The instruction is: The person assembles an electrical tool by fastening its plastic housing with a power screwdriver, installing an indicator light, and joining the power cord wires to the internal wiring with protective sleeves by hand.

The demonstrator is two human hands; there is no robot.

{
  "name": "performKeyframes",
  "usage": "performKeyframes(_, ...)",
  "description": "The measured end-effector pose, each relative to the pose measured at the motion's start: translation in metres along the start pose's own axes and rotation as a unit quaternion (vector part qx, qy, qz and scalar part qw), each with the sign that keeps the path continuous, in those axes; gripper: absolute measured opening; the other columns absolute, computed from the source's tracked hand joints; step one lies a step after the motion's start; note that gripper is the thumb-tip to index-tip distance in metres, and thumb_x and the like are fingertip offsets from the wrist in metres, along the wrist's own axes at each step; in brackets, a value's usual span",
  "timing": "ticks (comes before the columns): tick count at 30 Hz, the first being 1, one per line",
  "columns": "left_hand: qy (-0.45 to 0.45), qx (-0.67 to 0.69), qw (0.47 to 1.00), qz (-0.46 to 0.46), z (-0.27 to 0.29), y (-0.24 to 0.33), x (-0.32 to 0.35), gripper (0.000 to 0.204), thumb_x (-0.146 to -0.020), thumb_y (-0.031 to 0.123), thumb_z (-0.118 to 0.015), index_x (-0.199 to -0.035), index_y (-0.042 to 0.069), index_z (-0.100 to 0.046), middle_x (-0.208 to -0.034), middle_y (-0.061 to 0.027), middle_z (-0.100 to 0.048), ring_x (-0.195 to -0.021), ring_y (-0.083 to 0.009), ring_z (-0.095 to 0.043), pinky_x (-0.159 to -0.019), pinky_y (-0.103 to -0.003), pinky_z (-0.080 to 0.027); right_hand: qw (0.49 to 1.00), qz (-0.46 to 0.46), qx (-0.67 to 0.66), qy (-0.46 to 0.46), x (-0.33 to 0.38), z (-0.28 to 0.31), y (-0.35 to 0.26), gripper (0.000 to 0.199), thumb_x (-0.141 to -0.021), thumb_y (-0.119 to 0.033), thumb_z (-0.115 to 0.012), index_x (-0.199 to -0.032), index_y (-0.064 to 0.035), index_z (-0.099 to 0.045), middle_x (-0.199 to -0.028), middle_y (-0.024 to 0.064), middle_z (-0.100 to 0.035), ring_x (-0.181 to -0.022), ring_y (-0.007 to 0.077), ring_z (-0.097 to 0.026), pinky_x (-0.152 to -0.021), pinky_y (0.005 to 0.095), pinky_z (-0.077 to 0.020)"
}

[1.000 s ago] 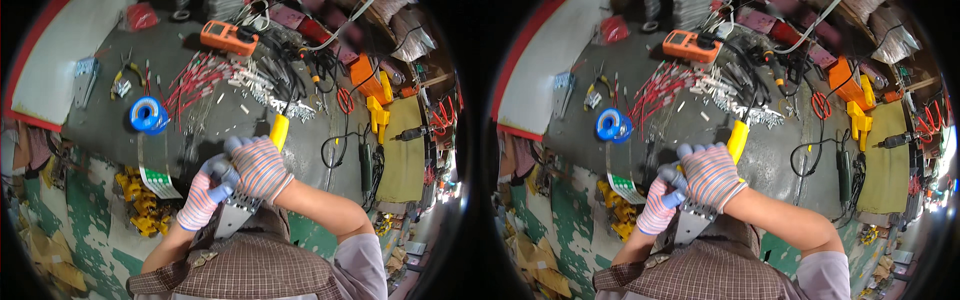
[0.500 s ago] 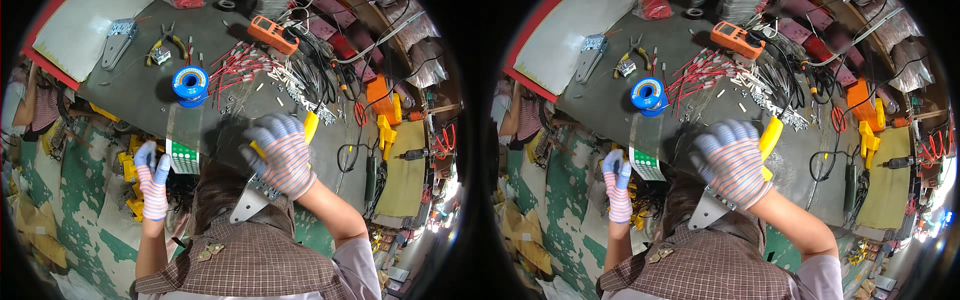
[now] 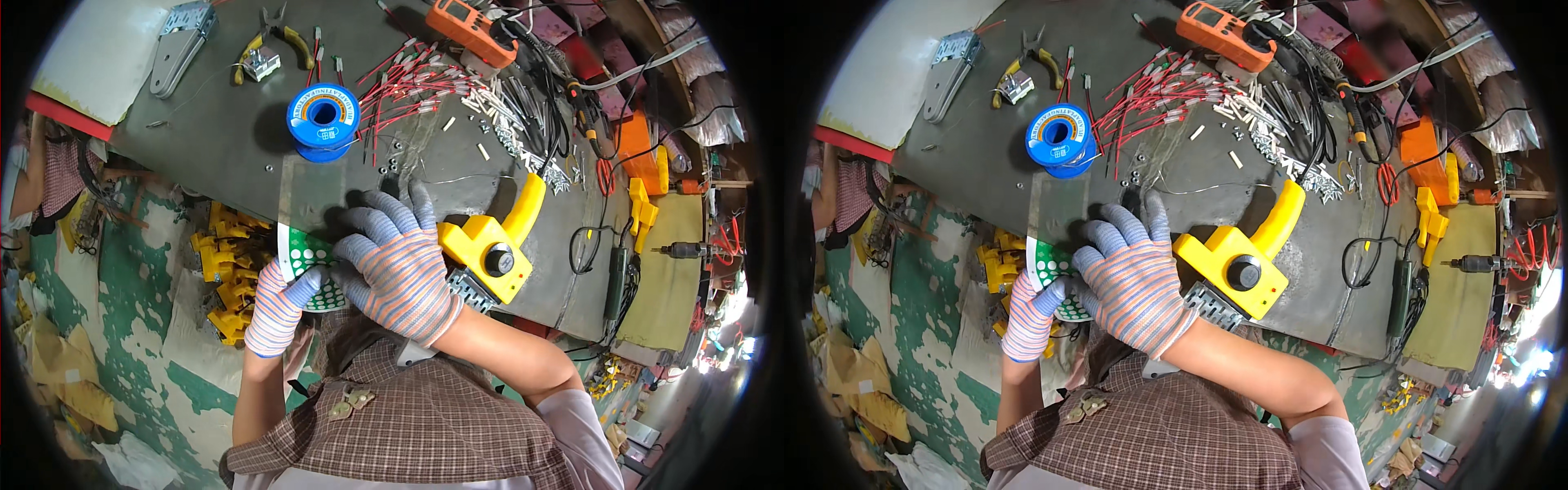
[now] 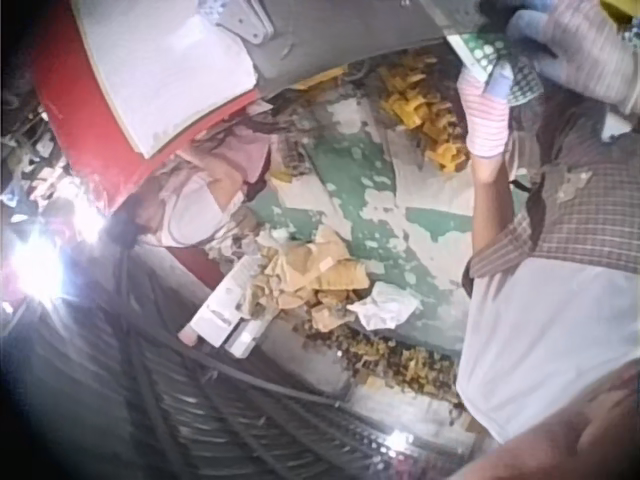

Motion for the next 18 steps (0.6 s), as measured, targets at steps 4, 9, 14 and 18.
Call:
performKeyframes(4,0.000,-0.041,0.998,-0.040,-0.006,0.010,0.000,0.018,-0.086,0.009,-0.064,-0.103,0.003,-0.064,-0.092,0.0007,-0.066,-0.084,-0.0083,-0.058,-0.079,-0.025,-0.046,1.000,-0.017,-0.004,0.007,0.000,-0.004,0.002,0.022,-0.064,-0.025,-0.075,-0.080,-0.0147,-0.064,-0.110,0.0040,-0.061,-0.117,0.0300,-0.051,-0.105,0.0613,-0.0243)
performKeyframes(9,0.011,-0.048,0.998,-0.049,-0.003,0.014,0.002,0.016,-0.086,0.008,-0.063,-0.101,0.003,-0.063,-0.090,0.0006,-0.065,-0.083,-0.0084,-0.057,-0.078,-0.025,-0.046,1.000,-0.014,-0.008,0.011,-0.002,-0.005,0.000,0.021,-0.063,-0.024,-0.075,-0.079,-0.0148,-0.063,-0.109,0.0037,-0.062,-0.117,0.0298,-0.051,-0.105,0.0617,-0.0235)
performKeyframes(14,0.019,0.000,1.000,-0.023,-0.006,0.013,0.006,0.016,-0.085,0.006,-0.063,-0.102,0.004,-0.063,-0.090,0.0010,-0.065,-0.083,-0.0082,-0.058,-0.078,-0.026,-0.047,0.999,-0.009,-0.028,0.020,-0.002,-0.002,-0.001,0.019,-0.063,-0.022,-0.073,-0.078,-0.0147,-0.062,-0.108,0.0038,-0.062,-0.117,0.0300,-0.051,-0.105,0.0626,-0.0235)
performKeyframes(18,-0.001,-0.049,0.999,-0.005,-0.006,0.013,0.003,0.021,-0.085,0.004,-0.063,-0.106,0.004,-0.061,-0.093,0.0010,-0.064,-0.085,-0.0081,-0.057,-0.079,-0.026,-0.047,0.999,-0.012,-0.038,0.034,-0.005,0.010,0.007,0.018,-0.063,-0.020,-0.072,-0.078,-0.0136,-0.063,-0.103,0.0038,-0.062,-0.109,0.0300,-0.054,-0.101,0.0564,-0.0310)
Point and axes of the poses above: each hand's wrist, its own x-axis away from the middle knuckle, its own z-axis out of the back of the hand, y = z × x, the point moved 9 cm from there along -x, towards the middle knuckle
